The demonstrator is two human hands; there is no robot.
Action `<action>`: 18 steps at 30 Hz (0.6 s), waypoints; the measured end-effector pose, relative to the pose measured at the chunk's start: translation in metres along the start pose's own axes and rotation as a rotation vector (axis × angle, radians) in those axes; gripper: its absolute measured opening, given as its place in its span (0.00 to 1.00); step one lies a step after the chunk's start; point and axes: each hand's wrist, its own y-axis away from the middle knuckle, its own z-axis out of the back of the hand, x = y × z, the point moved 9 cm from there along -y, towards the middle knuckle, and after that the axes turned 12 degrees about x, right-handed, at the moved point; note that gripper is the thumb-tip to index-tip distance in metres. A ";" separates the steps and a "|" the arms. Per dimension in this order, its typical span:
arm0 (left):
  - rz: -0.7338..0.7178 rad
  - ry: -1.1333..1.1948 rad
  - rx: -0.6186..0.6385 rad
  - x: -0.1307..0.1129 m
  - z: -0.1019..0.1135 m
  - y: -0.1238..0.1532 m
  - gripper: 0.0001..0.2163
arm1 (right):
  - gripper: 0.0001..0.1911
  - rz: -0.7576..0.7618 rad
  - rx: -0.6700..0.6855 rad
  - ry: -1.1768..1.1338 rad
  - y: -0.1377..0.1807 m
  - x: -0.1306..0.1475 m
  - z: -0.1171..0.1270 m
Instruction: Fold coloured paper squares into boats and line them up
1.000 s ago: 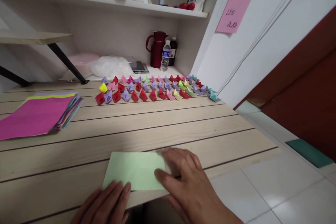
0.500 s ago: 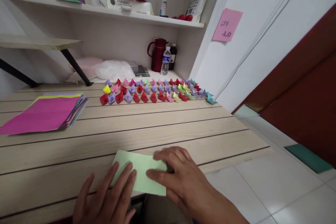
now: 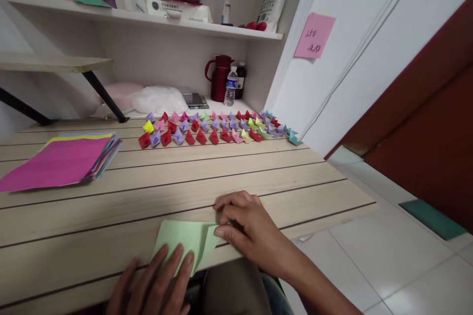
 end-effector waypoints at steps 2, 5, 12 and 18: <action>0.011 0.005 0.009 0.000 -0.001 0.000 0.13 | 0.10 -0.021 -0.024 0.002 -0.001 -0.001 0.000; 0.021 0.007 0.015 0.000 -0.002 0.000 0.13 | 0.11 -0.055 -0.084 0.051 -0.003 -0.003 0.000; 0.029 0.033 0.022 0.001 0.000 -0.003 0.13 | 0.13 -0.113 -0.203 0.206 -0.007 -0.010 -0.005; 0.071 0.075 0.062 0.005 0.002 -0.012 0.16 | 0.14 -0.131 -0.207 0.201 -0.007 -0.013 -0.005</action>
